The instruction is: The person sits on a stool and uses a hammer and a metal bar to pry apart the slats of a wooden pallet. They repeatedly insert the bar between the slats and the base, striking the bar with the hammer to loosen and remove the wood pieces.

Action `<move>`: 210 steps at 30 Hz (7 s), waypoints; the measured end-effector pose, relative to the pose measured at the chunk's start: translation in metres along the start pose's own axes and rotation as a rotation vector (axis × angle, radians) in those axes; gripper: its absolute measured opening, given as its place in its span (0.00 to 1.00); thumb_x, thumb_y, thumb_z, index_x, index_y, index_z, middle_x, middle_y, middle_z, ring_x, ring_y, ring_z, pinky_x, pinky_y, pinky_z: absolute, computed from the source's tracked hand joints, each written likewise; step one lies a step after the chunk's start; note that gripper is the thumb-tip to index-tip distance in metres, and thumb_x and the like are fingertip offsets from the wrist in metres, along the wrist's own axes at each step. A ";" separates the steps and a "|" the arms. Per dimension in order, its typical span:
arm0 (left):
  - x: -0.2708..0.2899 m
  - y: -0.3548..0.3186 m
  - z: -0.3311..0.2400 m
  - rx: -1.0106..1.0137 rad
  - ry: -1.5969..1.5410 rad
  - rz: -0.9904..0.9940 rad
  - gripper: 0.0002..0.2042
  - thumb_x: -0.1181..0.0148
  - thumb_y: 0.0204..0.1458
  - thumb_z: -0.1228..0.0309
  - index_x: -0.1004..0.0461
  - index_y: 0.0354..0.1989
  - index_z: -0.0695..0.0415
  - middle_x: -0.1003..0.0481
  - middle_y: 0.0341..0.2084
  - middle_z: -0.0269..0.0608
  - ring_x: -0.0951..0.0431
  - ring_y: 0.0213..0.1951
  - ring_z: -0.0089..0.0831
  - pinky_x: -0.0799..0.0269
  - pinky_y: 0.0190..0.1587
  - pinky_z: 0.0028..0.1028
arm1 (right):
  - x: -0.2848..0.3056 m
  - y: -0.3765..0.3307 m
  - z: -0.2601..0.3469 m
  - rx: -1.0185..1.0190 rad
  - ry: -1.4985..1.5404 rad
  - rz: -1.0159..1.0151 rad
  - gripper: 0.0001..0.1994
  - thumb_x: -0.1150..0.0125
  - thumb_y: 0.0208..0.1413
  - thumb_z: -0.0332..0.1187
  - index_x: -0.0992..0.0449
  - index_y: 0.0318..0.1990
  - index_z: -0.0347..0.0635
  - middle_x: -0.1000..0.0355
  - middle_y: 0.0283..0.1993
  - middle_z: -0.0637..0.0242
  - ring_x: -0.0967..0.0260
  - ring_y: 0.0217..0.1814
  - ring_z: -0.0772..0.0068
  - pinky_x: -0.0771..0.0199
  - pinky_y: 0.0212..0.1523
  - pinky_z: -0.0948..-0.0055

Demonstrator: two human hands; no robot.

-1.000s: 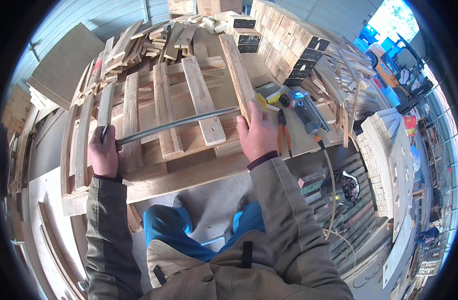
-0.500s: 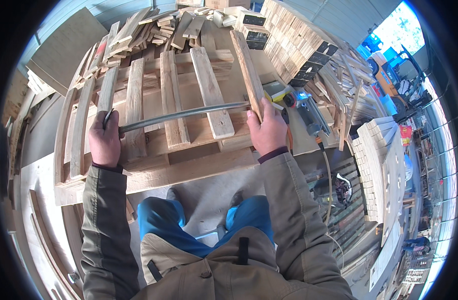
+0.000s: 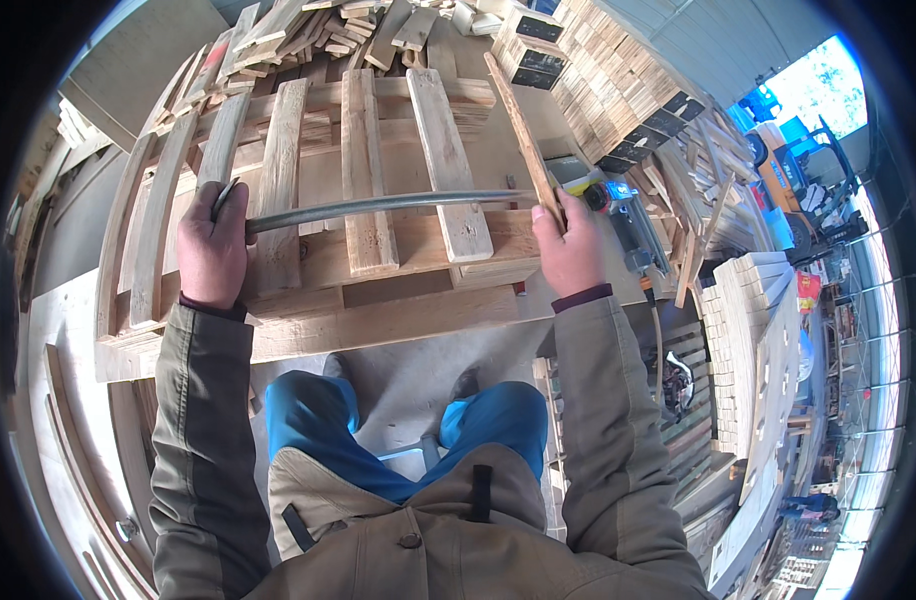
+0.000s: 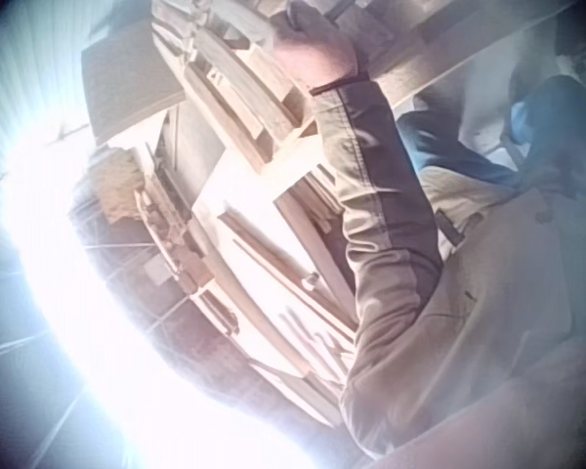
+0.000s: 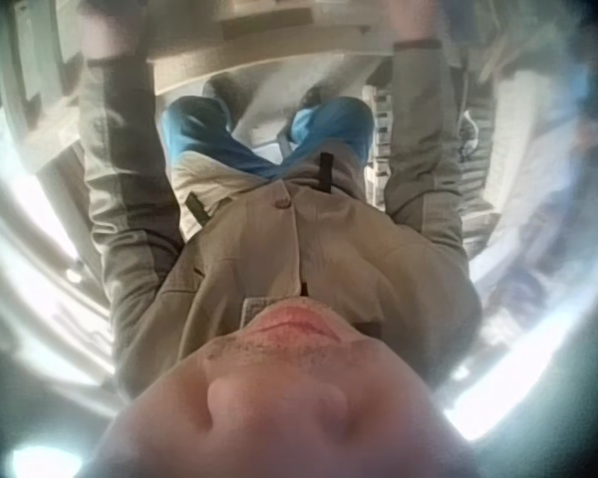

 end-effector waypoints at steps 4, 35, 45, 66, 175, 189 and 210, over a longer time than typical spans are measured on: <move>-0.004 0.000 -0.006 -0.137 0.146 -0.026 0.11 0.39 0.65 0.69 0.26 0.33 0.64 0.29 0.18 0.46 0.27 0.22 0.33 0.31 0.29 0.35 | 0.000 -0.017 -0.061 -0.515 0.759 0.056 0.17 0.48 0.73 0.37 0.27 0.59 0.32 0.23 0.43 0.58 0.21 0.38 0.70 0.17 0.39 0.72; -0.004 0.001 0.005 0.032 0.203 -0.035 0.12 0.41 0.67 0.64 0.23 0.37 0.61 0.28 0.19 0.32 0.29 0.20 0.19 0.33 0.24 0.26 | -0.018 -0.063 -0.104 -0.093 -0.240 -0.073 0.23 0.29 0.54 0.39 0.23 0.57 0.41 0.24 0.56 0.51 0.28 0.60 0.44 0.29 0.60 0.48; -0.004 0.000 -0.002 -0.004 0.007 0.006 0.11 0.40 0.67 0.66 0.24 0.33 0.59 0.31 0.18 0.28 0.30 0.20 0.16 0.35 0.23 0.23 | 0.049 -0.144 -0.086 -0.170 0.008 -0.131 0.19 0.29 0.57 0.34 0.23 0.53 0.35 0.22 0.49 0.50 0.23 0.51 0.49 0.22 0.51 0.56; 0.145 -0.029 -0.052 -0.034 0.137 -0.081 0.11 0.42 0.69 0.65 0.27 0.34 0.57 0.32 0.15 0.29 0.37 0.12 0.14 0.45 0.13 0.21 | 0.044 -0.263 -0.121 -0.428 0.297 0.029 0.16 0.33 0.62 0.30 0.24 0.54 0.31 0.20 0.37 0.63 0.24 0.36 0.78 0.21 0.39 0.74; 0.054 0.051 -0.008 -0.033 0.248 -0.180 0.15 0.41 0.67 0.64 0.25 0.30 0.62 0.30 0.15 0.35 0.31 0.20 0.22 0.37 0.23 0.30 | -0.042 -0.067 0.110 0.307 -0.031 -0.180 0.25 0.35 0.61 0.35 0.31 0.61 0.29 0.31 0.64 0.41 0.32 0.66 0.40 0.36 0.71 0.45; 0.045 0.054 -0.063 -0.344 0.405 -0.147 0.12 0.41 0.66 0.66 0.26 0.35 0.63 0.29 0.18 0.46 0.28 0.20 0.31 0.33 0.26 0.33 | -0.043 -0.067 0.109 0.295 -0.006 -0.157 0.25 0.35 0.60 0.34 0.31 0.62 0.30 0.32 0.66 0.41 0.34 0.68 0.40 0.36 0.70 0.45; 0.041 0.029 -0.022 0.016 0.126 -0.018 0.10 0.42 0.68 0.68 0.27 0.33 0.58 0.32 0.16 0.31 0.35 0.14 0.17 0.42 0.16 0.23 | -0.041 -0.070 0.106 0.286 -0.024 -0.187 0.27 0.35 0.61 0.36 0.31 0.64 0.30 0.31 0.66 0.41 0.31 0.66 0.41 0.34 0.71 0.46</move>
Point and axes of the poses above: each hand's wrist, its own y-axis towards the middle knuckle, its own x-axis out of the back of the hand, z = x × y, the point moved 10 cm from there along y, towards the middle knuckle
